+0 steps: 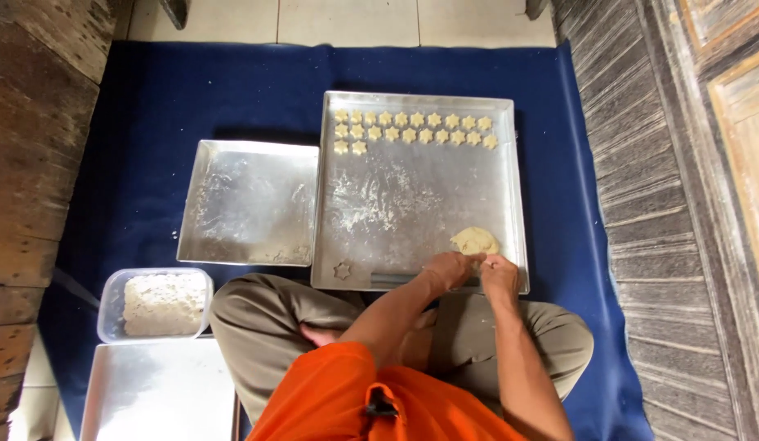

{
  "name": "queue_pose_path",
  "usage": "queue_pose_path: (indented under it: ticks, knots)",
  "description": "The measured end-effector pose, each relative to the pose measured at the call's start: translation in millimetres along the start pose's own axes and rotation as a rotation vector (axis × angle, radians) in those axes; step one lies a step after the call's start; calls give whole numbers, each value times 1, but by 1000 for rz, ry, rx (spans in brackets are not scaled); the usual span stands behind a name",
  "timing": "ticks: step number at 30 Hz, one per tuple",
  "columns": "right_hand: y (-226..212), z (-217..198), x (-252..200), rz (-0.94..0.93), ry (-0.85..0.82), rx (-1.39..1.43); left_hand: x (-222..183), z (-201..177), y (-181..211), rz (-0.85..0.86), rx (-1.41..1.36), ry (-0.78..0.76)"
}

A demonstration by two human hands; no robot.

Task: Molding dough into star-shaped cookies using a hand mold and placing them on a baking tray

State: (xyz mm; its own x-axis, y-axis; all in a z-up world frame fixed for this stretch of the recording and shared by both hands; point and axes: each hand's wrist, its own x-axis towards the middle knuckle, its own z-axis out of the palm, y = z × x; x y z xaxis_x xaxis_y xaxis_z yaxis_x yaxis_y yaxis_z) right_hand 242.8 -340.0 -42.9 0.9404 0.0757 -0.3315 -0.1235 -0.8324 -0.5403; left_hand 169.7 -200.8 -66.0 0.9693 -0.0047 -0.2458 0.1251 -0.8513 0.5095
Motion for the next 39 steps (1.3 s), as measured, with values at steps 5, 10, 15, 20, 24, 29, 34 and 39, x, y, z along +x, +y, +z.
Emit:
queue_pose_path:
  ticks: [5, 10, 15, 20, 24, 29, 34, 39]
  knots:
    - [1, -15, -3, 2, -46, -125, 18, -2, 35, -230, 34, 95]
    - [-9, -27, -7, 18, -92, -128, 33, 16, 21, -197, 50, 81]
    - [-13, -61, -43, 28, -152, -152, 48, 46, 10, -254, 9, 122]
    - [-34, -97, -98, -153, -305, 386, -15, -9, 13, 17, -619, 127]
    - [-27, -49, -91, -127, -376, 775, -42, 9, -3, 81, -713, 283]
    - [-76, 2, -113, -276, -283, 561, -122, -67, 16, -275, -1539, 450]
    - [-111, 11, -138, -292, -306, 406, -154, -85, 1, -220, -1522, 567]
    - [-103, 20, -142, -441, -225, 188, -173, -68, -17, -163, -1176, 521]
